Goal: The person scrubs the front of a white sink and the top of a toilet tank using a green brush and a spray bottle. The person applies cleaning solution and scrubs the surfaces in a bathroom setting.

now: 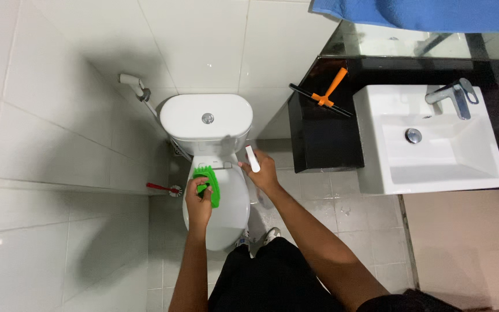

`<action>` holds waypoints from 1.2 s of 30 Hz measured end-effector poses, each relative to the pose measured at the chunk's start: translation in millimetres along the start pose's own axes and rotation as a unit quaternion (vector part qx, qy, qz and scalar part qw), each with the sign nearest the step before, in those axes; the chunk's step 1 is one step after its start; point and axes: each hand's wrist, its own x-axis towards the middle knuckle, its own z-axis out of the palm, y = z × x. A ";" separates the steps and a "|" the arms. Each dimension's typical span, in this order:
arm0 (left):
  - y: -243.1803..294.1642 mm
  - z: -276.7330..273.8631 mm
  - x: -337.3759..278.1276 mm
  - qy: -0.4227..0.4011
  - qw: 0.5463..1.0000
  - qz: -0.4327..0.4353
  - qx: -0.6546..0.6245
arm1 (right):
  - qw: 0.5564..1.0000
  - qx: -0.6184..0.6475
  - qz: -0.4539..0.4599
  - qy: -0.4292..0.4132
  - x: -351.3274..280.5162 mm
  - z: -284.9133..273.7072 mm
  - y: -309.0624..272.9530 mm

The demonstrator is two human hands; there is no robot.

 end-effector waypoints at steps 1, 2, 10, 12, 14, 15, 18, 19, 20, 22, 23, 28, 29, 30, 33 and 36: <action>5.0 1.1 -1.5 -0.002 1.000 0.000 0.000 | 1.000 0.000 0.001 0.001 -1.1 0.3 -1.4; 10.1 2.2 -3.2 -0.001 1.000 -0.002 0.001 | 1.000 0.001 0.023 0.004 -2.2 0.6 -2.8; 8.9 6.7 -1.6 -0.008 1.000 0.000 0.001 | 0.999 0.041 0.015 0.025 -4.4 2.9 3.1; 5.8 7.4 0.1 -0.005 1.000 0.000 0.012 | 0.999 0.010 0.046 0.025 -4.3 -3.2 -3.9; 8.6 7.4 -3.8 -0.004 1.000 -0.002 0.010 | 0.998 0.021 0.050 0.017 -6.6 -1.6 1.4; 10.8 8.8 -3.4 -0.004 1.000 -0.002 0.006 | 0.998 0.031 0.052 0.011 -5.1 -1.6 3.9; -1.1 9.3 1.5 -0.009 1.000 0.004 0.011 | 0.999 0.035 0.018 0.021 1.1 3.7 12.9; -0.5 10.1 0.5 -0.009 1.000 0.004 0.012 | 0.999 0.036 0.017 0.022 -1.9 1.1 8.2; 0.2 10.9 -0.4 -0.009 1.000 0.003 0.011 | 0.999 0.021 0.038 0.015 -4.8 -1.4 3.4; 2.0 10.5 -3.3 -0.008 1.000 -0.001 0.012 | 0.998 0.008 0.060 0.006 -8.0 -2.2 0.3; 2.7 11.3 -2.5 -0.009 1.000 0.001 0.015 | 0.999 0.019 0.047 0.005 -5.5 -1.1 2.6; 6.9 13.2 -1.3 -0.013 1.000 -0.010 0.004 | 0.999 0.031 0.011 0.017 -1.6 3.7 5.4; 4.8 12.8 0.6 -0.012 1.000 -0.006 0.010 | 0.999 0.031 0.022 0.009 -1.5 2.5 2.6; 2.7 12.3 2.7 -0.011 1.000 -0.002 0.016 | 0.999 0.032 0.034 0.000 -1.5 1.6 -0.2; 15.0 8.9 -4.9 -0.010 1.000 -0.020 -0.002 | 0.996 0.088 0.004 -0.005 -2.9 9.1 1.1; 18.8 8.0 -5.4 -0.010 1.000 -0.013 0.001 | 0.997 0.055 0.039 -0.030 -2.6 8.8 -13.9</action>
